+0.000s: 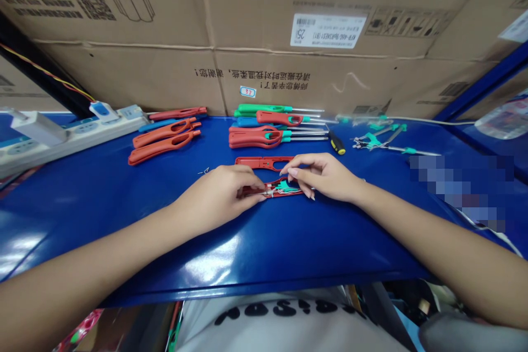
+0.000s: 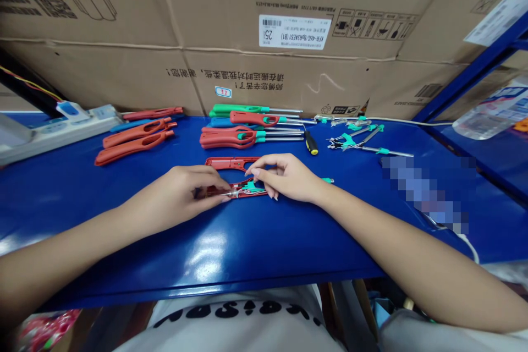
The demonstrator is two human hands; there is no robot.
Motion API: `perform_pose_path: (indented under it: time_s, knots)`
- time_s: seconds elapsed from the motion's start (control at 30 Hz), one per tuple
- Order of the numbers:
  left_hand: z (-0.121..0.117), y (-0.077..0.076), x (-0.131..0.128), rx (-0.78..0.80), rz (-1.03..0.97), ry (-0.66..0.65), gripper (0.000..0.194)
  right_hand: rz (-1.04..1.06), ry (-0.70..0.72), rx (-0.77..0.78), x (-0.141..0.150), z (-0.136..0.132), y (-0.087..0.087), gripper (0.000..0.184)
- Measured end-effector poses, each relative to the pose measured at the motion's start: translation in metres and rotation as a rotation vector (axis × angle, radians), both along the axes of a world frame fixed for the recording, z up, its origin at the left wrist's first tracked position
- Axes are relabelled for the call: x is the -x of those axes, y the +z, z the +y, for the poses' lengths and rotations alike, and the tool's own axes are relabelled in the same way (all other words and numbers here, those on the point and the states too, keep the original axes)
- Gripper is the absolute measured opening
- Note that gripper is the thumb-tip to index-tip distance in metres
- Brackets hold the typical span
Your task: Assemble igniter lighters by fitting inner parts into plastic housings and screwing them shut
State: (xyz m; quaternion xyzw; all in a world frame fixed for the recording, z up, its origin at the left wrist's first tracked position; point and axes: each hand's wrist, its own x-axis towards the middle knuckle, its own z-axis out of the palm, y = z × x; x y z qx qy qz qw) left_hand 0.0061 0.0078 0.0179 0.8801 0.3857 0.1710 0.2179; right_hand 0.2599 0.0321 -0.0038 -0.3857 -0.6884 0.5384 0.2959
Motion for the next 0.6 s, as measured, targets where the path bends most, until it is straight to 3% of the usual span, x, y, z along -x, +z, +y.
perform_pose_path:
  time_s: [0.37, 0.43, 0.6]
  knots:
    - [0.003, 0.001, 0.0, 0.106, -0.03, 0.071, 0.013, -0.079, 0.036, -0.117, 0.0, -0.005, 0.001, 0.025]
    - [0.004, 0.001, 0.0, 0.116, -0.041, 0.079, 0.012, -0.11, 0.063, -0.212, -0.001, -0.007, 0.0, 0.024]
    - [0.004, -0.002, 0.0, 0.068, -0.057, 0.073, 0.01, -0.22, 0.206, -0.635, 0.0, -0.013, 0.003, 0.025]
